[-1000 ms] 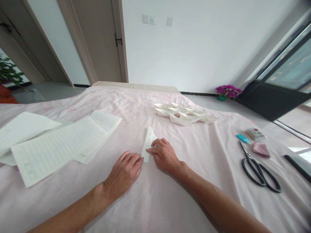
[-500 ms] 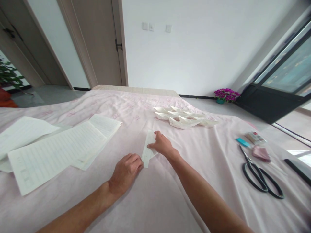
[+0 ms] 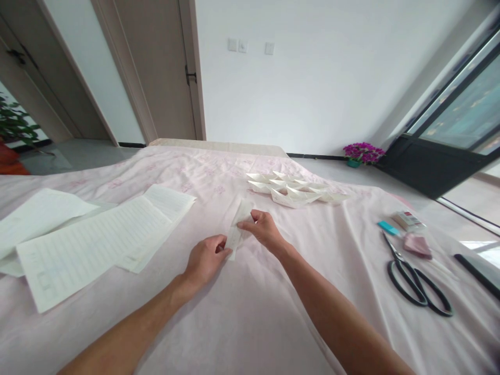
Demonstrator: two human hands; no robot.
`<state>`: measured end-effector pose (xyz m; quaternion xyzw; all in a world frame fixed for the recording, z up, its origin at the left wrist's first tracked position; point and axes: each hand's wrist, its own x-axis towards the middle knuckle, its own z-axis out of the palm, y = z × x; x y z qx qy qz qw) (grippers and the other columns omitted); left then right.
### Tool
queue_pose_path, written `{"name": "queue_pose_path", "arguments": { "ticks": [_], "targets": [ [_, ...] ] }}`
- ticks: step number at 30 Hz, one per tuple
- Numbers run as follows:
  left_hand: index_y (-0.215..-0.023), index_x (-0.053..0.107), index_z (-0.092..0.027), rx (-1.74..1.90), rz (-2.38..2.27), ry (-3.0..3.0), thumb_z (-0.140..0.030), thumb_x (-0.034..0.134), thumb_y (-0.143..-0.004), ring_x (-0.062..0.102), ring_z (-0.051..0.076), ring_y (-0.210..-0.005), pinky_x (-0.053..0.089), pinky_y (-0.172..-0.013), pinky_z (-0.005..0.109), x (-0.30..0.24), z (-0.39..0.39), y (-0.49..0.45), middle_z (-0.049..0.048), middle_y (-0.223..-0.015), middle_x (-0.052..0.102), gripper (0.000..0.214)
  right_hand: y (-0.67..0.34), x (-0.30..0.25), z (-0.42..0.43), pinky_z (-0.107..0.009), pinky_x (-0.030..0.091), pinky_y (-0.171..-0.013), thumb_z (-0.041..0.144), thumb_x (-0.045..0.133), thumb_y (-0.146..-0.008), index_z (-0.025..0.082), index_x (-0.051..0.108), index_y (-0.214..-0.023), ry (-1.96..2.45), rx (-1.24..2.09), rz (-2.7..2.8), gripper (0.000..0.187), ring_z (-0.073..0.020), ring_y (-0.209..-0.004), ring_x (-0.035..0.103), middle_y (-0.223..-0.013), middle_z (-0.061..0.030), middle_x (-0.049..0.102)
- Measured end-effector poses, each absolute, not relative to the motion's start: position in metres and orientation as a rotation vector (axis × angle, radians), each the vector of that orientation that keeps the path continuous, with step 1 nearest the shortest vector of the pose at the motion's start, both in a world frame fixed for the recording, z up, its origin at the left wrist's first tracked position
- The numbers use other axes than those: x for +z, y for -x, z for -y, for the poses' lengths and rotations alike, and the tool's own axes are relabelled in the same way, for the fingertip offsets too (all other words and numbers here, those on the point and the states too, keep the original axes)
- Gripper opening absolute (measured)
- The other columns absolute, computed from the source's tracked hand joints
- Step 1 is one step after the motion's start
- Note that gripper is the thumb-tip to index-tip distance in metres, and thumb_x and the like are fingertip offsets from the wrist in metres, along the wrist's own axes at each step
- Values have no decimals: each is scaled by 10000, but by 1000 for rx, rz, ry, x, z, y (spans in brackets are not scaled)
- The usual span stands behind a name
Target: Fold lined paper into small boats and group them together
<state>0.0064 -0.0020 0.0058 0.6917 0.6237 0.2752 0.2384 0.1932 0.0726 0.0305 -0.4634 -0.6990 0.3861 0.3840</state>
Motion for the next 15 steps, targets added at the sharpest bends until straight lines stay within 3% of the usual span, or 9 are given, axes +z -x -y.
{"name": "queue_pose_path", "arguments": {
  "ticks": [2,5,7,10,15],
  "targets": [
    [-751,660,-214,819,-1776,-1994,-289,649,-817,598,154,-674,412,-631,257,9,-9,-3,-22,-697,649,101,-194,43,-63,-262,422,-646,367,695,-768,191,615,-646,1071,730,1832,229,-153,-691,547,-669,10,594],
    [-801,683,-227,1050,-1775,-2197,-262,613,-850,609,169,-783,431,-710,267,17,-26,6,-1,-805,684,91,-200,54,-47,-315,415,-773,280,660,-837,207,682,-727,832,406,1993,134,-160,-746,557,-749,-12,658],
    [-836,692,-228,1163,-1753,-2325,-192,592,-848,614,178,-833,439,-760,277,20,-36,12,11,-847,697,108,-205,51,-37,-325,399,-767,205,612,-863,214,707,-816,714,247,2093,106,-167,-774,551,-821,-27,688],
    [-822,687,-219,1222,-1736,-2473,-102,565,-827,629,184,-851,443,-792,288,17,-45,18,15,-856,712,169,-212,35,-29,-330,374,-739,124,521,-907,226,711,-873,683,63,2195,217,-172,-796,528,-860,-28,707],
    [-813,664,-215,1180,-1730,-2491,-92,563,-830,654,167,-818,464,-755,269,0,-47,21,7,-873,717,160,-217,9,-27,-328,363,-729,186,518,-947,219,708,-896,697,-4,2318,199,-172,-801,512,-887,-37,706]
  ]
}}
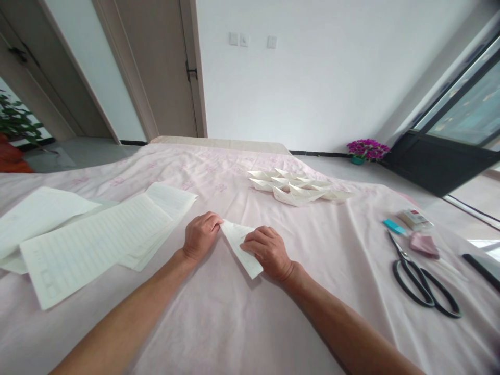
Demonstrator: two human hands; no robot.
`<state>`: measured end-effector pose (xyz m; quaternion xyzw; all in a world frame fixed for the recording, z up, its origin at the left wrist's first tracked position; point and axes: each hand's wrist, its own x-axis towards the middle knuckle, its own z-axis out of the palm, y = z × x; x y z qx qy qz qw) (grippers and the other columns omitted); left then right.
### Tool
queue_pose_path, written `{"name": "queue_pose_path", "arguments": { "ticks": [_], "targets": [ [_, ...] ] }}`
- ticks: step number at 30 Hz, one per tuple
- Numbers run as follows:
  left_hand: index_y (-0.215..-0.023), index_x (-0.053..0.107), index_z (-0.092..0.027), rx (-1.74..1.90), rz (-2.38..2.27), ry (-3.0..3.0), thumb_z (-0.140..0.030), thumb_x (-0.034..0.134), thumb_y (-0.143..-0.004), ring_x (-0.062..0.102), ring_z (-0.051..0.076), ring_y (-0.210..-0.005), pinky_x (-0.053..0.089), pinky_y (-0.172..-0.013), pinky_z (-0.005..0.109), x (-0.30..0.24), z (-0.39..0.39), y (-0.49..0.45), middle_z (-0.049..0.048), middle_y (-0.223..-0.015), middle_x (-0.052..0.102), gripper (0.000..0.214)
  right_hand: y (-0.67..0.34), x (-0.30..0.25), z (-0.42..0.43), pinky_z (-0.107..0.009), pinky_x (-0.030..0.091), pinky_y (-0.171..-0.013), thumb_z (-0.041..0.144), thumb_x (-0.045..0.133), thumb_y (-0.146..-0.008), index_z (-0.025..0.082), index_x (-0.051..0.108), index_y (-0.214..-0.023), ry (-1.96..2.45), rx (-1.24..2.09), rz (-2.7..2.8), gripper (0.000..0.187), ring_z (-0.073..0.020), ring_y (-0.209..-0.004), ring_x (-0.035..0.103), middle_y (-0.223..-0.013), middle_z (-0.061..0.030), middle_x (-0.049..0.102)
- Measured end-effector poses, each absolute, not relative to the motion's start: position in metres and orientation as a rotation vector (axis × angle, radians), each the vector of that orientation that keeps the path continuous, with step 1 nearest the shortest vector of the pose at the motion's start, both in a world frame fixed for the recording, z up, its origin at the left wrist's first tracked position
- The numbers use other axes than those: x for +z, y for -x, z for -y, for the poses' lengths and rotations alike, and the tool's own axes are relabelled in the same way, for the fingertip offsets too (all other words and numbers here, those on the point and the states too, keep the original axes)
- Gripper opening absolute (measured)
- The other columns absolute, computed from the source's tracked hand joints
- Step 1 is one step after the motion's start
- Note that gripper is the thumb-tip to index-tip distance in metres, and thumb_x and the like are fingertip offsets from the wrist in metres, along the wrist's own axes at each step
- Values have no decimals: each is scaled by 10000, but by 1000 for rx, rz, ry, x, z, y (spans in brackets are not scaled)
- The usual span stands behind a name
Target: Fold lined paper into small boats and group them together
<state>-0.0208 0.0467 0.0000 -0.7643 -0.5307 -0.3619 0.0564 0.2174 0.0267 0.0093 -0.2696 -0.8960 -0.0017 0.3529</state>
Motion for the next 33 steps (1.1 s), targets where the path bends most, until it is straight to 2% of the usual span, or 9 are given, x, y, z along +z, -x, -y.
{"name": "queue_pose_path", "arguments": {
  "ticks": [7,13,16,21,25,29,33],
  "targets": [
    [-922,672,-213,-1102,1644,2554,-82,504,-865,669,156,-913,517,-838,260,-10,-54,22,34,-988,709,221,-211,6,-28,-324,339,-705,199,632,-897,230,718,-892,756,-85,2458,92,-173,-820,512,-896,-19,702],
    [-1111,674,-206,-906,1597,2660,-67,450,-883,640,185,-1106,502,-994,333,-18,-52,25,66,-1231,669,349,-209,6,-26,-317,335,-686,163,659,-867,231,717,-877,790,-113,2518,90,-171,-802,506,-895,-15,694],
    [-1175,659,-185,-825,1593,2671,-32,430,-864,607,193,-1173,482,-1036,355,-19,-47,25,81,-1284,647,416,-210,6,-25,-312,350,-698,145,648,-866,228,716,-889,783,-113,2529,109,-168,-819,511,-903,-21,690],
    [-1219,637,-163,-775,1571,2676,-20,426,-862,558,194,-1241,427,-1092,390,-17,-40,23,103,-1299,637,439,-212,5,-26,-294,391,-719,150,618,-891,216,709,-891,749,-40,2498,113,-168,-816,524,-882,-32,686],
    [-1206,645,-189,-798,1627,2653,-54,421,-889,577,202,-1204,443,-1062,388,-13,-35,24,93,-1284,642,411,-216,5,-26,-293,430,-744,172,549,-940,205,701,-926,693,17,2422,156,-167,-826,547,-903,-46,696],
    [-1200,632,-204,-972,1806,2505,-182,441,-941,605,200,-1116,470,-1001,374,-9,-34,26,87,-1215,657,322,-219,6,-24,-306,435,-762,174,523,-953,196,686,-982,645,0,2357,167,-170,-858,569,-941,-58,700],
    [-1093,676,-202,-946,1933,2422,-310,510,-933,600,228,-1020,478,-941,393,-5,-35,29,85,-1091,665,254,-220,8,-21,-314,420,-743,194,504,-968,194,674,-992,608,-60,2385,172,-176,-871,574,-941,-60,700]
  ]
}}
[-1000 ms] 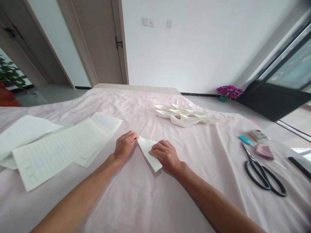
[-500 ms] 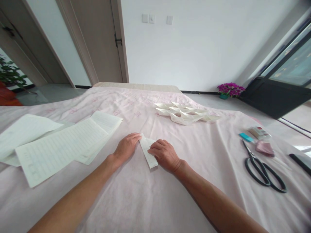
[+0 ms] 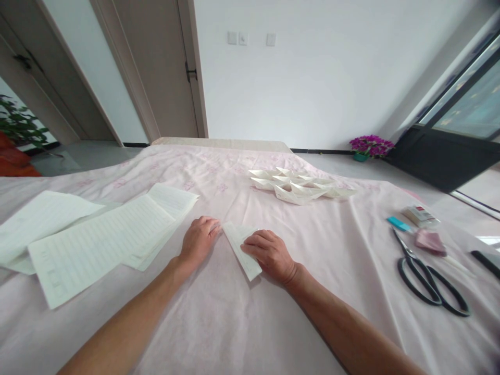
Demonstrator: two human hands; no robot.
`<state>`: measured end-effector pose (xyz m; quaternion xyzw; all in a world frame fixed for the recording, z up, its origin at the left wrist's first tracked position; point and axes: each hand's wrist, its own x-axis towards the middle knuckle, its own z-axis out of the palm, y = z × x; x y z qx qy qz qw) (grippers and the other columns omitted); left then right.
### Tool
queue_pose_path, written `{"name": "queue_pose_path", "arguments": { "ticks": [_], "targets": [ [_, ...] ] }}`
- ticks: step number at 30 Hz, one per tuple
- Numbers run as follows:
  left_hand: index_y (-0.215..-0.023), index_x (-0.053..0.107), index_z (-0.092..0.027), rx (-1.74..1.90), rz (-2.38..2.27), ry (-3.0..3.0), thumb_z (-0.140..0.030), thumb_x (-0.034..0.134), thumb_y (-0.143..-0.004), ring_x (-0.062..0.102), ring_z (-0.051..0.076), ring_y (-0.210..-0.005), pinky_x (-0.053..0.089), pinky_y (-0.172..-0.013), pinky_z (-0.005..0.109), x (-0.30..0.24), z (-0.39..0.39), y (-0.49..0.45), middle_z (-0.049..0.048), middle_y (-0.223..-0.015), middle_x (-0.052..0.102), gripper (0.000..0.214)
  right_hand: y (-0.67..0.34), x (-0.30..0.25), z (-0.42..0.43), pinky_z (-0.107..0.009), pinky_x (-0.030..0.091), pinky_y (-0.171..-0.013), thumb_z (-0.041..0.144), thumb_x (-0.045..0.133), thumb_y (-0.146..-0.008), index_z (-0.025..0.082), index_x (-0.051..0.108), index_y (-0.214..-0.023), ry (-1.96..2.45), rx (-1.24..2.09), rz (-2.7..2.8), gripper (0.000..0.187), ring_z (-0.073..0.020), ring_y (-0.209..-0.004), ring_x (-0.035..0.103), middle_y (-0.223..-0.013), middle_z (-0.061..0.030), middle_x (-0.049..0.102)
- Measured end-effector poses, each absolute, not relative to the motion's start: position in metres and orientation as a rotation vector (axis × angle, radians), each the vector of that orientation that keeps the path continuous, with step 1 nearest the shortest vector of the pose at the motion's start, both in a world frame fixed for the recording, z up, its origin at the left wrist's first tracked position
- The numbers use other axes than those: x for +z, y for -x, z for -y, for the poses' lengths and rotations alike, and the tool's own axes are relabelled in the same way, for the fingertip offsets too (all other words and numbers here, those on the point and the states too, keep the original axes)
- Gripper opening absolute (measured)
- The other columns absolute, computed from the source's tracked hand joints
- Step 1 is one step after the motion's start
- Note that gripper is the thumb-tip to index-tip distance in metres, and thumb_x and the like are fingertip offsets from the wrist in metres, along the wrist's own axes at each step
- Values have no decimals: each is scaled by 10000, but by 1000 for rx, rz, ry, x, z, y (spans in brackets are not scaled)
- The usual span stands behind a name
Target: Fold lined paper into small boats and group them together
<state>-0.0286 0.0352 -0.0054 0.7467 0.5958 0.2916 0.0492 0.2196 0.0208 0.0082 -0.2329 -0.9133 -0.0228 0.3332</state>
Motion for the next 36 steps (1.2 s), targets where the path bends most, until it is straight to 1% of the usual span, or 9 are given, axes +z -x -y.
{"name": "queue_pose_path", "arguments": {
  "ticks": [2,5,13,18,21,26,28,32,36],
  "targets": [
    [-1054,691,-213,860,-1829,-2271,-328,567,-900,592,237,-987,477,-919,397,-6,-36,29,80,-1059,655,229,-219,10,-20,-312,413,-733,210,496,-977,195,671,-990,591,-100,2411,176,-172,-874,574,-929,-57,699],
    [-1038,693,-218,872,-1836,-2228,-286,629,-849,581,243,-997,467,-919,398,-8,-36,30,77,-1067,640,211,-218,11,-19,-313,410,-741,223,483,-987,193,666,-985,580,-140,2427,186,-170,-883,576,-928,-53,701],
    [-990,677,-238,938,-1732,-2196,-212,692,-777,571,235,-1047,455,-948,383,-10,-37,30,51,-1074,624,215,-217,12,-19,-312,420,-746,197,503,-975,175,647,-1019,491,-216,2459,153,-165,-911,589,-934,-50,698],
    [-963,655,-232,947,-1684,-2183,-213,699,-764,577,224,-1049,456,-951,372,-11,-41,31,39,-1061,624,205,-217,9,-20,-314,425,-754,190,507,-968,180,642,-1046,471,-244,2468,156,-167,-931,589,-964,-56,696],
    [-919,651,-230,932,-1650,-2188,-216,692,-768,579,222,-1053,453,-959,372,-10,-42,32,37,-1054,628,157,-217,9,-19,-314,428,-754,187,504,-969,182,643,-1044,466,-257,2471,158,-167,-933,591,-957,-55,697],
    [-985,650,-238,912,-1607,-2194,-209,679,-770,584,218,-1053,460,-956,366,-5,-42,31,42,-1084,624,219,-216,11,-18,-317,438,-762,178,500,-968,173,645,-1039,441,-260,2464,161,-171,-937,593,-958,-56,705],
    [-977,653,-239,903,-1600,-2197,-211,681,-766,581,221,-1058,461,-957,368,-5,-43,31,44,-1081,623,215,-216,10,-18,-319,442,-769,177,507,-965,168,644,-1045,435,-260,2465,159,-173,-944,594,-962,-58,705],
    [-936,640,-224,935,-1585,-2153,-200,675,-760,593,204,-1007,486,-912,353,-4,-45,32,43,-1059,615,181,-217,10,-18,-319,451,-774,176,506,-965,174,644,-1053,431,-272,2475,164,-171,-954,595,-961,-58,701],
    [-834,627,-211,990,-1584,-2087,-192,662,-771,603,169,-898,508,-826,316,-2,-43,34,28,-1009,611,75,-217,14,-16,-315,457,-765,162,495,-967,170,649,-1031,418,-298,2486,167,-171,-959,593,-959,-60,703]
  ]
}}
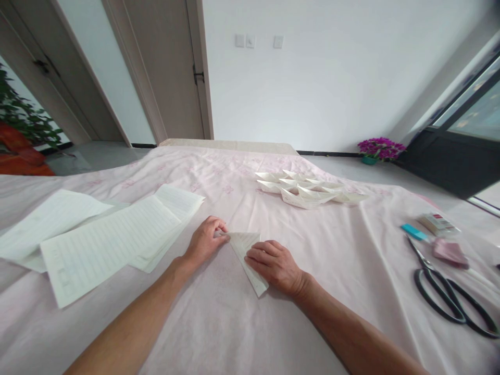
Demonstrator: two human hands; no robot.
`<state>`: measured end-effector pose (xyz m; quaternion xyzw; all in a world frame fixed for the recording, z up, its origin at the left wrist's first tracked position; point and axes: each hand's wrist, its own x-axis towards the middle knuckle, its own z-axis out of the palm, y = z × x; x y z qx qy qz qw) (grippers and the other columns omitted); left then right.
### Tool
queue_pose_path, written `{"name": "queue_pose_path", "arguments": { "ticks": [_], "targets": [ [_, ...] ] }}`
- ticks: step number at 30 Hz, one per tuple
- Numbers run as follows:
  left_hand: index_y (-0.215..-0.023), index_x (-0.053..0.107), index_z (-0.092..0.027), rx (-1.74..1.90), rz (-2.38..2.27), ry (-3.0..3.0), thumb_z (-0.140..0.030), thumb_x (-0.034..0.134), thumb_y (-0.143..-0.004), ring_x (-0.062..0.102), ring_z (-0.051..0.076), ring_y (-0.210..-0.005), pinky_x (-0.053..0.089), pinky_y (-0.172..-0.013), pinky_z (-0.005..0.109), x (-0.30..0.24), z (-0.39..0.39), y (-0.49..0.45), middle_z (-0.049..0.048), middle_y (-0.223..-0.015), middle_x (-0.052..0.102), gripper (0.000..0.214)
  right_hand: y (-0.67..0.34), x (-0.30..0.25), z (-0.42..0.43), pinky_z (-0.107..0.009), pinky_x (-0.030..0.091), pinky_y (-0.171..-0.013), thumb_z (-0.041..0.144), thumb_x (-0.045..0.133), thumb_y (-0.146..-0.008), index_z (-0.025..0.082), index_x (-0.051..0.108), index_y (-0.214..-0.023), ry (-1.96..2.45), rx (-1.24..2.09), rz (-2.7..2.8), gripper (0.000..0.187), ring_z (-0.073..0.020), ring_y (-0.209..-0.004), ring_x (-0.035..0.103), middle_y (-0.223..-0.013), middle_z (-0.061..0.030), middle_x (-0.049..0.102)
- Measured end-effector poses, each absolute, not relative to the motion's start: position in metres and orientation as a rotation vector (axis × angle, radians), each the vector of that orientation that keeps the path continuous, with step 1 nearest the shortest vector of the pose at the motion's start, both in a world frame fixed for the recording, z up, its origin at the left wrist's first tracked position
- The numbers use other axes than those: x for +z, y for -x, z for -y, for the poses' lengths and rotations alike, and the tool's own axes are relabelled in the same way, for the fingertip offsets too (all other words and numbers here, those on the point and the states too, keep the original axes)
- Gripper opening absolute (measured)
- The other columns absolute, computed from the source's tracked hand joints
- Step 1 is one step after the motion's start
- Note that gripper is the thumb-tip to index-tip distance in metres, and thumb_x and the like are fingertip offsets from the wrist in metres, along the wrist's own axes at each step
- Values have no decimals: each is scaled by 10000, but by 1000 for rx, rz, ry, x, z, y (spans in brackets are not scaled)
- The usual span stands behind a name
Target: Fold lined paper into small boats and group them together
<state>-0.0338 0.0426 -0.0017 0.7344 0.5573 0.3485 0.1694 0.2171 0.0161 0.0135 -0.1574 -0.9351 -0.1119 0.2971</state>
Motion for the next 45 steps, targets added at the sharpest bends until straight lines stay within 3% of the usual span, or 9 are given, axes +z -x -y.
{"name": "queue_pose_path", "arguments": {
  "ticks": [4,12,18,25,29,32,39,45],
  "targets": [
    [-794,625,-208,1103,-1554,-2102,-215,673,-794,596,140,-820,504,-774,284,1,-37,35,19,-987,610,48,-217,15,-15,-320,458,-766,154,451,-982,173,658,-990,415,-325,2490,208,-178,-960,591,-971,-62,708],
    [-761,607,-206,1289,-1480,-2152,-250,665,-827,608,156,-852,467,-694,251,4,-29,36,23,-888,649,98,-217,16,-15,-324,459,-767,174,464,-978,151,663,-962,425,-295,2447,200,-196,-967,583,-991,-71,704],
    [-831,625,-200,1187,-1594,-1874,-287,680,-787,566,120,-643,449,-644,241,-1,-29,34,-26,-730,648,112,-220,10,-19,-328,473,-802,212,486,-977,187,676,-972,474,-185,2393,192,-197,-995,585,-1014,-67,705],
    [-1104,581,-198,1243,-1566,-1682,-305,639,-813,611,128,-691,484,-692,256,-5,-35,32,-21,-793,635,315,-221,3,-24,-344,479,-856,247,526,-961,211,686,-981,548,25,2355,165,-200,-1012,585,-1034,-66,705],
    [-1032,615,-211,1269,-1621,-1996,-224,595,-844,617,157,-826,498,-756,290,1,-26,23,35,-960,652,190,-218,1,-26,-330,444,-812,191,522,-954,220,704,-957,696,12,2347,184,-188,-940,571,-981,-57,703],
    [-949,625,-222,1180,-1312,-2252,-150,517,-879,617,159,-884,503,-821,298,7,-10,8,32,-934,657,147,-216,1,-28,-329,399,-764,156,536,-934,229,715,-951,894,-43,2372,194,-188,-869,533,-932,-51,692],
    [-1086,550,-210,941,-1180,-2337,-60,607,-711,584,197,-1023,494,-910,326,11,12,-17,54,-1059,607,408,-211,3,-34,-332,363,-757,152,591,-888,242,720,-942,1180,-105,2441,166,-211,-881,479,-918,-55,653],
    [-953,559,-208,852,-1309,-2325,-215,627,-840,578,172,-864,491,-804,307,8,8,-21,24,-932,595,131,-206,5,-35,-304,385,-766,113,555,-892,237,708,-934,1206,-19,2485,201,-203,-897,484,-946,-51,638]
  ]
}}
